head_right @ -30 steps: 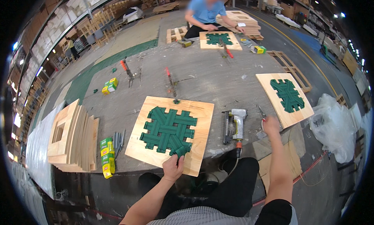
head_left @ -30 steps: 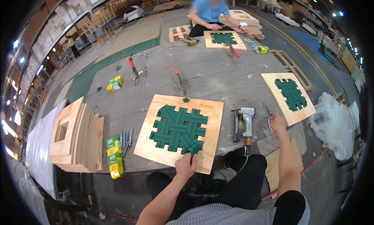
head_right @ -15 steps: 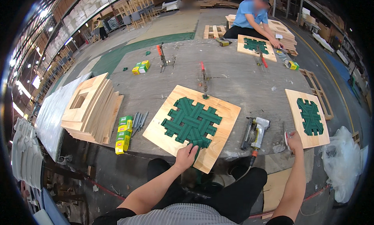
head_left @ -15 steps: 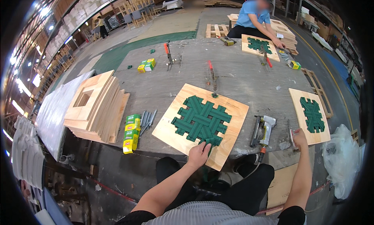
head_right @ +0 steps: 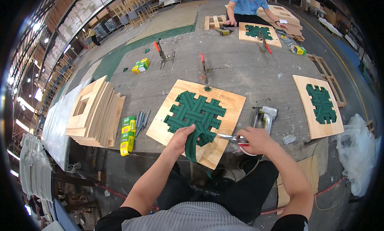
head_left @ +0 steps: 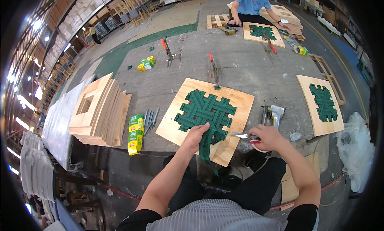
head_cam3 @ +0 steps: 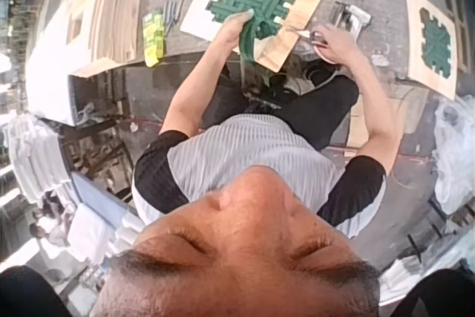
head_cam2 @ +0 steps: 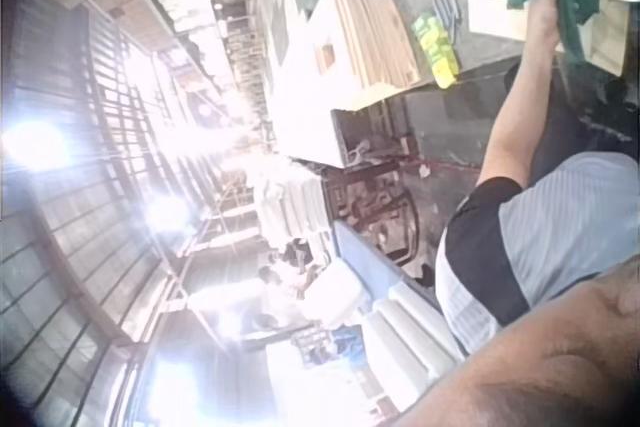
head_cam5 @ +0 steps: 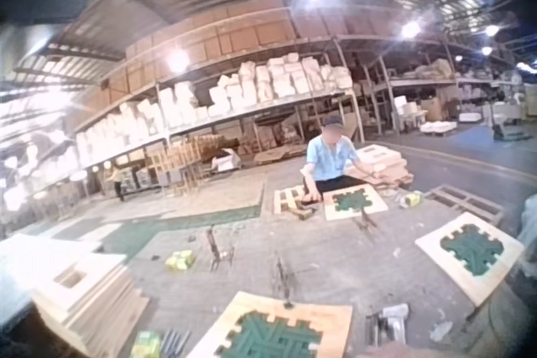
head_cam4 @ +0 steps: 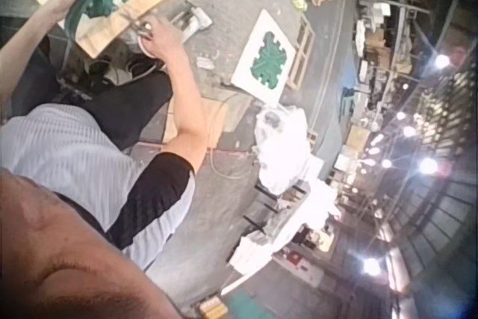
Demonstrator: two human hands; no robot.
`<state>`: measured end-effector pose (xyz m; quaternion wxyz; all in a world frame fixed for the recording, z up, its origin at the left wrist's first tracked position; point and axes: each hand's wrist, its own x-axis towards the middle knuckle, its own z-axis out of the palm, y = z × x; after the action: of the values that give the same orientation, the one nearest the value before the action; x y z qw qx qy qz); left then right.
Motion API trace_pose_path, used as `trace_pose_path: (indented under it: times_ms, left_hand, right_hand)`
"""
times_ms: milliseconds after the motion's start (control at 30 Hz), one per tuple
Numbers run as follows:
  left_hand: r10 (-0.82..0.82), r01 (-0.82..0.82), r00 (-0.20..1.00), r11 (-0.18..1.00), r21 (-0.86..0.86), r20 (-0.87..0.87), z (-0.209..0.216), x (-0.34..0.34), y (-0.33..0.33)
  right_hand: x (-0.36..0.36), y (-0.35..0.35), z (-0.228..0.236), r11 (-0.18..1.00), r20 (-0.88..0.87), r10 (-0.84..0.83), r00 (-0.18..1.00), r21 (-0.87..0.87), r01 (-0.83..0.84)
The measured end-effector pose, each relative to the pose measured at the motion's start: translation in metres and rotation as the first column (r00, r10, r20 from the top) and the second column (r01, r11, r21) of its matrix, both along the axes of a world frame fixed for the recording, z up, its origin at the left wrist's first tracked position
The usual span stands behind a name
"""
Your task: The person sits on the floor and attaches green plastic strips to a square wooden board using a pneumatic nail gun. They fold the strips into a pattern and secure them with nails, then switch to a new board with a square cutout and continue attaching strips along the edges.
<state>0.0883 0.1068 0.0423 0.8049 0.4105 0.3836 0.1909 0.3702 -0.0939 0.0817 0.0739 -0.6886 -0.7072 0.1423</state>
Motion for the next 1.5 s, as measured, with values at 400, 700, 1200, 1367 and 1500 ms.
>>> trace_pose_path:
  times_ms: [400, 700, 1200, 1367, 1500]
  left_hand:
    - [-0.004, 0.009, 0.998, 0.998, 0.069, -0.065, 0.009, -0.006, -0.015]
    - [-0.040, 0.044, 0.997, 0.996, 0.075, -0.059, 0.010, -0.009, -0.015]
    - [-0.069, 0.071, 0.997, 0.996, 0.051, -0.039, 0.012, -0.012, -0.023]
    - [-0.137, 0.139, 0.990, 0.985, 0.099, -0.024, 0.015, -0.023, -0.031]
    - [-0.129, 0.133, 0.991, 0.986, 0.104, -0.040, 0.009, -0.071, -0.054]
  right_hand:
    - [-0.017, 0.074, -0.025, 0.935, 0.135, 0.353, 0.926, -0.088, -0.344]
    - [-0.012, 0.079, -0.028, 0.895, 0.089, 0.441, 0.893, -0.118, -0.431]
    - [-0.037, 0.094, -0.025, 0.863, 0.052, 0.504, 0.862, -0.076, -0.500]
    - [-0.042, 0.076, -0.037, 0.913, -0.029, 0.407, 0.913, 0.039, -0.406]
    - [-0.032, 0.033, -0.044, 0.893, -0.242, -0.099, 0.965, 0.407, 0.193]
